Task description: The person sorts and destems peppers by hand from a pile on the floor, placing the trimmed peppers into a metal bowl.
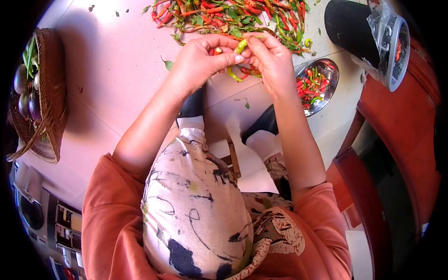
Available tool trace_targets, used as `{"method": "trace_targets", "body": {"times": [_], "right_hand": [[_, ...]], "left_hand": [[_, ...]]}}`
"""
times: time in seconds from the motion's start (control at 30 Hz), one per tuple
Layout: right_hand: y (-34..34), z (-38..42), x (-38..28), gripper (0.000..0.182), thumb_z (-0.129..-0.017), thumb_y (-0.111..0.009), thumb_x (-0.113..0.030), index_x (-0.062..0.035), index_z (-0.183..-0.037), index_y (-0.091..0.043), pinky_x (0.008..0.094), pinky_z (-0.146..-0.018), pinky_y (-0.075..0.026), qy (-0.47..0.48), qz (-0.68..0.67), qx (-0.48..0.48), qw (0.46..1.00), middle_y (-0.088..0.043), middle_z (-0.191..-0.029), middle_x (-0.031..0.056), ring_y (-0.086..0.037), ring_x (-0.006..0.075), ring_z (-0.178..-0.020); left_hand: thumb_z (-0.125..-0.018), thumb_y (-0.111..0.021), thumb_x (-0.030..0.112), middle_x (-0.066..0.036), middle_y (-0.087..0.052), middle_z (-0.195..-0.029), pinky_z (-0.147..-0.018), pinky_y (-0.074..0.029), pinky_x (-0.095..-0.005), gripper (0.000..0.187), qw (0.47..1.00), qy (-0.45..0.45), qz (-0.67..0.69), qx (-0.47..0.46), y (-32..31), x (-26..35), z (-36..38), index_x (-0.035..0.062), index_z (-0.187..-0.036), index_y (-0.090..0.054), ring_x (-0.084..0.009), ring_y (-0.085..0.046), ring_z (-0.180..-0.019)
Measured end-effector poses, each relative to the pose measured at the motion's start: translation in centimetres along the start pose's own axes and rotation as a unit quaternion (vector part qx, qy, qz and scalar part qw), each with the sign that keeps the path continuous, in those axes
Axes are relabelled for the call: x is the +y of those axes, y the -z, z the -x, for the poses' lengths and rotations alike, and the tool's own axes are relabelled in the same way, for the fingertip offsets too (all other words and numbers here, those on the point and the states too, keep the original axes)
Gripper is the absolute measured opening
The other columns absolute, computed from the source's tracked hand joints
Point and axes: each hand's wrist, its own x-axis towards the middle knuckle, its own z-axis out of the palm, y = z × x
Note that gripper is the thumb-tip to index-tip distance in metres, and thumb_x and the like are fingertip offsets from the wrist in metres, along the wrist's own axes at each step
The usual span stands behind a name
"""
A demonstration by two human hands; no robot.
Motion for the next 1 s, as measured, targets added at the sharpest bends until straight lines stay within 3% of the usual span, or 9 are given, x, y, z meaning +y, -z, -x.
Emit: {"method": "trace_targets", "body": {"times": [0.23,0.47,0.53,0.6,0.63,0.67,0.73,0.93,1.0], "right_hand": [[-0.4,0.8,-0.9,0.010,-0.085,-0.060,-0.009,0.0003,-0.090,-0.060,0.0187,-0.056,-0.047,0.073,0.137,0.025,0.988,-0.059,-0.073,0.0017,-0.054,0.0051,-0.061],[-0.1,1.5,-2.5,0.010,-0.085,-0.061,-0.010,-0.0009,-0.089,-0.059,0.0187,-0.051,-0.043,0.045,0.266,-0.051,0.962,-0.059,-0.073,0.0004,-0.053,0.0036,-0.058],[0.4,1.5,-2.6,0.012,-0.087,-0.057,-0.012,-0.0013,-0.092,-0.058,0.0206,-0.054,-0.044,-0.066,0.133,-0.124,0.981,-0.060,-0.076,0.0028,-0.055,0.0066,-0.061],[1.0,1.7,-1.8,0.013,-0.088,-0.054,-0.012,-0.0013,-0.095,-0.057,0.0225,-0.057,-0.046,-0.086,0.015,-0.139,0.986,-0.060,-0.080,0.0043,-0.056,0.0090,-0.065],[1.2,1.5,-1.5,0.014,-0.089,-0.051,-0.012,-0.0014,-0.097,-0.056,0.0244,-0.061,-0.047,-0.097,-0.100,-0.154,0.978,-0.060,-0.083,0.0059,-0.057,0.0114,-0.068],[1.3,1.2,-1.2,0.014,-0.089,-0.051,-0.012,-0.0014,-0.097,-0.056,0.0244,-0.061,-0.047,-0.095,-0.098,-0.157,0.978,-0.060,-0.083,0.0059,-0.057,0.0114,-0.068],[1.2,0.9,-0.5,0.016,-0.090,-0.047,-0.011,-0.0013,-0.100,-0.055,0.0284,-0.067,-0.049,-0.068,-0.110,-0.056,0.990,-0.060,-0.089,0.0081,-0.058,0.0154,-0.075],[-1.9,1.5,0.5,0.019,-0.091,-0.048,-0.015,0.0001,-0.101,-0.055,0.0281,-0.068,-0.050,-0.098,-0.108,-0.099,0.984,-0.060,-0.089,0.0072,-0.059,0.0145,-0.075],[-3.0,1.5,0.6,0.021,-0.091,-0.051,-0.016,0.0006,-0.102,-0.055,0.0258,-0.066,-0.049,-0.060,-0.054,-0.098,0.992,-0.060,-0.084,0.0054,-0.058,0.0122,-0.072]], "left_hand": [[-0.077,-0.070,0.014,0.002,-0.058,-0.075,-0.058,-0.042,-0.0185,0.026,0.969,-0.122,-0.211,0.047,0.2,0.1,0.7,-0.0001,-0.099,-0.063,-0.0035,-0.049,-0.063],[-0.080,-0.067,0.012,0.001,-0.059,-0.075,-0.059,-0.043,-0.0198,0.022,0.981,-0.102,-0.164,-0.026,0.7,-0.2,0.4,0.0013,-0.099,-0.064,-0.0046,-0.050,-0.064],[-0.080,-0.066,0.012,0.000,-0.060,-0.079,-0.057,-0.043,-0.0202,0.020,0.933,-0.274,-0.231,-0.046,1.6,-1.0,0.1,0.0025,-0.097,-0.065,-0.0061,-0.051,-0.062],[-0.084,-0.061,0.016,-0.004,-0.062,-0.084,-0.052,-0.041,-0.0191,0.023,0.957,-0.225,-0.172,-0.061,2.2,-1.4,0.6,0.0007,-0.102,-0.061,-0.0065,-0.051,-0.061],[-0.087,-0.058,0.018,-0.006,-0.062,-0.086,-0.050,-0.039,-0.0184,0.026,0.981,-0.097,0.099,-0.134,2.6,-1.1,0.7,-0.0003,-0.106,-0.058,-0.0065,-0.051,-0.060],[-0.089,-0.055,0.020,-0.008,-0.062,-0.087,-0.048,-0.038,-0.0177,0.030,0.911,0.037,0.360,-0.196,2.7,-0.8,0.9,-0.0013,-0.110,-0.054,-0.0066,-0.050,-0.059],[-0.092,-0.050,0.022,-0.011,-0.062,-0.089,-0.044,-0.034,-0.0162,0.033,0.924,0.028,0.354,-0.142,1.8,-0.3,1.4,-0.0023,-0.114,-0.049,-0.0055,-0.046,-0.055],[-0.091,-0.050,0.022,-0.004,-0.057,-0.077,-0.045,-0.033,-0.0163,0.034,0.913,0.006,0.388,-0.125,2.5,-1.6,1.2,-0.0018,-0.116,-0.050,-0.0058,-0.042,-0.055],[-0.091,-0.052,0.021,0.001,-0.050,-0.070,-0.046,-0.031,-0.0163,0.037,0.959,0.006,0.279,-0.047,2.0,-1.3,1.1,-0.0022,-0.119,-0.050,-0.0050,-0.040,-0.055]]}}
